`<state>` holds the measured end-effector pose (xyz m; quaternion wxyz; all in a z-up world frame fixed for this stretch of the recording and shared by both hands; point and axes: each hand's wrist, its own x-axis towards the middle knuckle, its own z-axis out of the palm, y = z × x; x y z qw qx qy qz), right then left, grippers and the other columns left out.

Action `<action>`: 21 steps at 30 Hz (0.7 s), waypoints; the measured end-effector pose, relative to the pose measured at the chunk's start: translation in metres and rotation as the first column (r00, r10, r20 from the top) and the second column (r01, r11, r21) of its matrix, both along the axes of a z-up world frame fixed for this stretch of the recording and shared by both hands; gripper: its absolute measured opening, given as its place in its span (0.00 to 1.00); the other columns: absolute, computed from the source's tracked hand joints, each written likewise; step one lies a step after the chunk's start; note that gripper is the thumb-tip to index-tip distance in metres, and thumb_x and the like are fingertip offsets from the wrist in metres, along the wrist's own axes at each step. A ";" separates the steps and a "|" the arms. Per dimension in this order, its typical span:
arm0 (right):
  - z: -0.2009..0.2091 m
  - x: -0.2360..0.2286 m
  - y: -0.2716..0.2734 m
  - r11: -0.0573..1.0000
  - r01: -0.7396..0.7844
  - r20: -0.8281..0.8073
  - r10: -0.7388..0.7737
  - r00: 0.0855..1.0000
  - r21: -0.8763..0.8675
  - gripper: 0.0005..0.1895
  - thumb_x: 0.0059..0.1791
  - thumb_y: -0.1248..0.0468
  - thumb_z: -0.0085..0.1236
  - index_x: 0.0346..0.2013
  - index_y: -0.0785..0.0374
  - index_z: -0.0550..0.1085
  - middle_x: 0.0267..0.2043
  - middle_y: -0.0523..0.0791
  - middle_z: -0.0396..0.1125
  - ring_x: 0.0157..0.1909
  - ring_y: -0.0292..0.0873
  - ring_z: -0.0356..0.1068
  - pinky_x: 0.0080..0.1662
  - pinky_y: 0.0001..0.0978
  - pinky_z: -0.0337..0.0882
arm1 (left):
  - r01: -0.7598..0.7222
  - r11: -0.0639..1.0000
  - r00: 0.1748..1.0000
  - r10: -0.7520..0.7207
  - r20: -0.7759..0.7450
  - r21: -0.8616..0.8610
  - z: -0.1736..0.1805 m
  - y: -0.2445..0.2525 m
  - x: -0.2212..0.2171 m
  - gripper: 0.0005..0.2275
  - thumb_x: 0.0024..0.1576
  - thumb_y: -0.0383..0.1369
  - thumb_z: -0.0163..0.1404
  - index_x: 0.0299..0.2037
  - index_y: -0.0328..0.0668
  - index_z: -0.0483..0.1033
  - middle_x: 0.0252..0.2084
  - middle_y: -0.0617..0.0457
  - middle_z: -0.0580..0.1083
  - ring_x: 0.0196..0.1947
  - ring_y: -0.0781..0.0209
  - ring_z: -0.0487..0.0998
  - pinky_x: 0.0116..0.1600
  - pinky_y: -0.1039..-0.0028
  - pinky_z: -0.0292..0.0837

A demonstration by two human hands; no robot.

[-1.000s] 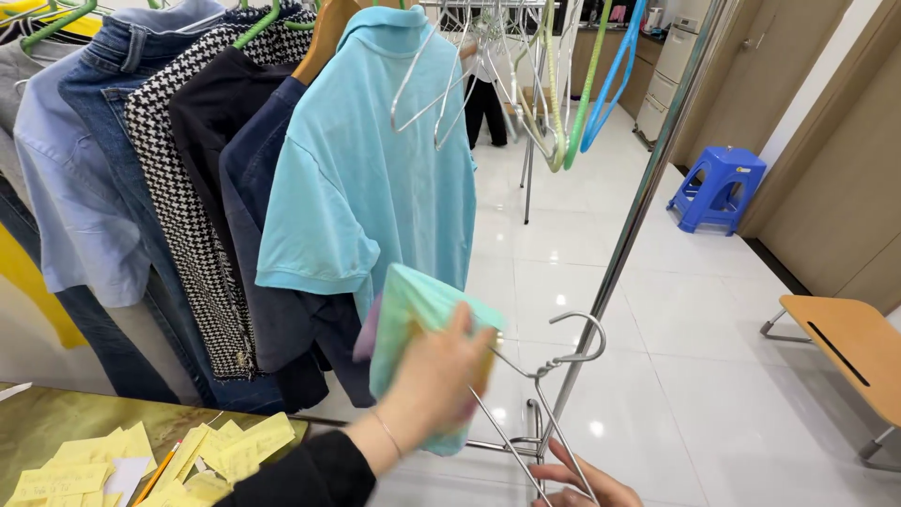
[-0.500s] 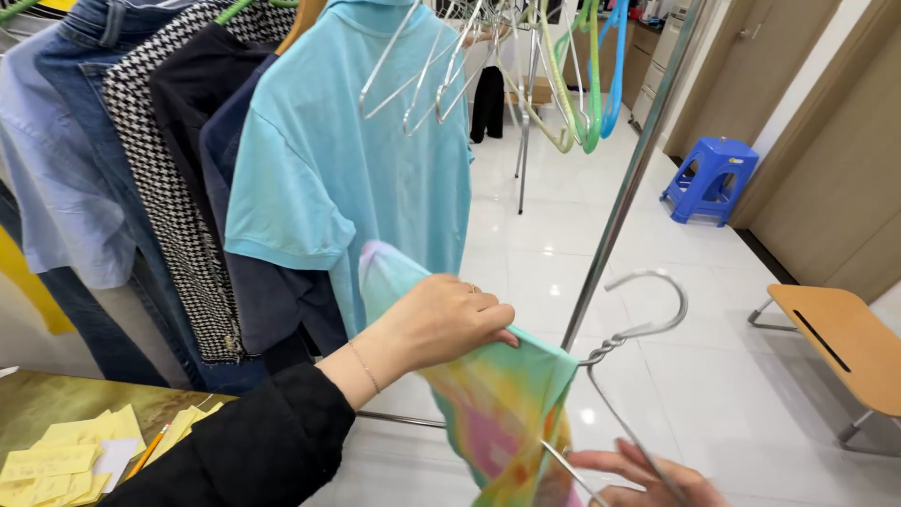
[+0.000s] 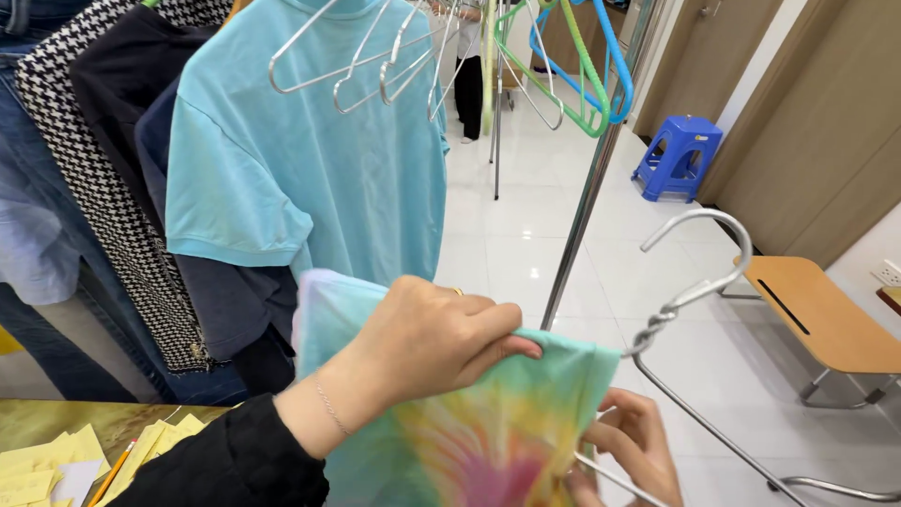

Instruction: Hanging various items of clothing onto a metal rack using plastic hangers.

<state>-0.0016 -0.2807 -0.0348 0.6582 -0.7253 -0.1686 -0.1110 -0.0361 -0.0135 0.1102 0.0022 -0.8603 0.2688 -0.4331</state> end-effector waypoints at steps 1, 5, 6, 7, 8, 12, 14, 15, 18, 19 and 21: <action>-0.010 0.002 -0.001 0.959 0.027 0.350 0.077 0.933 -0.283 0.16 0.36 0.58 0.74 0.36 0.55 0.81 0.51 0.41 0.67 0.35 0.38 0.69 0.44 0.27 0.72 | -0.036 0.999 0.999 0.035 0.037 0.024 0.003 0.002 -0.001 0.18 0.67 0.50 0.50 0.29 0.52 0.66 0.20 0.61 0.72 0.16 0.55 0.74 0.18 0.65 0.57; -0.064 0.036 -0.017 0.902 0.150 0.406 0.030 0.913 -0.404 0.23 0.34 0.53 0.78 0.41 0.49 0.81 0.50 0.38 0.74 0.32 0.36 0.72 0.45 0.27 0.76 | -0.120 0.992 0.991 0.121 0.048 -0.024 0.009 0.026 -0.003 0.21 0.67 0.50 0.51 0.27 0.51 0.62 0.19 0.63 0.70 0.17 0.58 0.71 0.19 0.66 0.52; -0.066 0.042 -0.017 0.884 0.055 0.368 0.137 0.919 -0.465 0.24 0.38 0.54 0.75 0.47 0.50 0.80 0.48 0.37 0.75 0.31 0.35 0.72 0.44 0.26 0.75 | -0.144 0.989 0.988 0.146 0.040 -0.040 0.008 0.032 -0.004 0.21 0.67 0.49 0.51 0.27 0.50 0.60 0.17 0.63 0.66 0.15 0.59 0.66 0.19 0.66 0.49; -0.067 0.049 -0.017 0.853 -0.041 0.324 0.241 0.915 -0.520 0.25 0.42 0.54 0.72 0.53 0.50 0.79 0.46 0.36 0.76 0.30 0.34 0.72 0.43 0.26 0.75 | -0.168 0.984 0.985 0.170 0.032 -0.057 0.008 0.038 -0.005 0.22 0.68 0.48 0.51 0.26 0.49 0.58 0.16 0.62 0.61 0.13 0.59 0.61 0.19 0.67 0.46; -0.071 0.048 -0.012 0.855 -0.039 0.325 0.239 0.915 -0.518 0.25 0.42 0.54 0.72 0.53 0.50 0.79 0.46 0.36 0.76 0.30 0.34 0.72 0.43 0.26 0.75 | -0.167 0.985 0.985 0.169 0.033 -0.054 0.007 0.037 -0.006 0.22 0.68 0.48 0.51 0.26 0.49 0.58 0.16 0.62 0.61 0.13 0.59 0.61 0.19 0.67 0.46; -0.062 0.037 0.010 0.918 -0.147 0.278 0.259 0.925 -0.369 0.21 0.44 0.65 0.68 0.51 0.54 0.76 0.34 0.38 0.71 0.26 0.33 0.64 0.36 0.24 0.68 | -0.202 0.976 0.978 0.205 0.037 -0.080 0.004 0.038 -0.006 0.20 0.68 0.47 0.50 0.27 0.49 0.62 0.16 0.63 0.63 0.13 0.58 0.62 0.17 0.67 0.47; -0.058 0.035 0.019 0.938 -0.158 0.319 0.259 0.912 -0.309 0.24 0.43 0.65 0.67 0.55 0.56 0.75 0.33 0.42 0.62 0.27 0.36 0.56 0.39 0.25 0.66 | -0.203 0.975 0.978 0.206 0.032 -0.090 0.003 0.038 -0.008 0.19 0.68 0.47 0.51 0.27 0.49 0.62 0.16 0.63 0.63 0.12 0.59 0.61 0.17 0.68 0.47; -0.062 0.039 0.023 0.862 -0.137 0.198 0.262 0.945 -0.488 0.28 0.44 0.60 0.65 0.59 0.48 0.73 0.37 0.40 0.61 0.32 0.37 0.63 0.39 0.29 0.70 | -0.201 0.975 0.979 0.204 0.026 -0.097 0.003 0.038 -0.009 0.20 0.68 0.47 0.51 0.27 0.49 0.62 0.16 0.63 0.62 0.12 0.59 0.61 0.17 0.67 0.47; -0.070 0.058 0.027 0.736 -0.160 0.016 0.226 0.974 -0.657 0.24 0.45 0.51 0.65 0.56 0.41 0.75 0.39 0.37 0.59 0.36 0.37 0.67 0.40 0.32 0.73 | -0.205 0.974 0.978 0.207 0.014 -0.093 0.006 0.042 -0.016 0.19 0.67 0.46 0.51 0.27 0.50 0.64 0.16 0.62 0.64 0.13 0.58 0.63 0.18 0.67 0.49; -0.073 0.067 0.026 0.720 -0.190 -0.044 0.216 0.975 -0.668 0.18 0.46 0.47 0.67 0.49 0.43 0.79 0.37 0.36 0.59 0.35 0.36 0.64 0.40 0.30 0.73 | -0.216 0.973 0.976 0.217 0.009 -0.087 0.006 0.043 -0.018 0.18 0.67 0.47 0.50 0.27 0.50 0.65 0.17 0.63 0.65 0.13 0.57 0.65 0.17 0.66 0.50; -0.085 0.084 0.012 0.713 -0.223 -0.068 0.240 0.968 -0.665 0.17 0.48 0.49 0.65 0.51 0.43 0.79 0.38 0.36 0.61 0.35 0.35 0.67 0.41 0.28 0.74 | -0.250 0.965 0.968 0.251 -0.005 -0.074 0.002 0.054 -0.024 0.18 0.67 0.47 0.50 0.27 0.51 0.64 0.17 0.62 0.66 0.14 0.55 0.67 0.17 0.65 0.52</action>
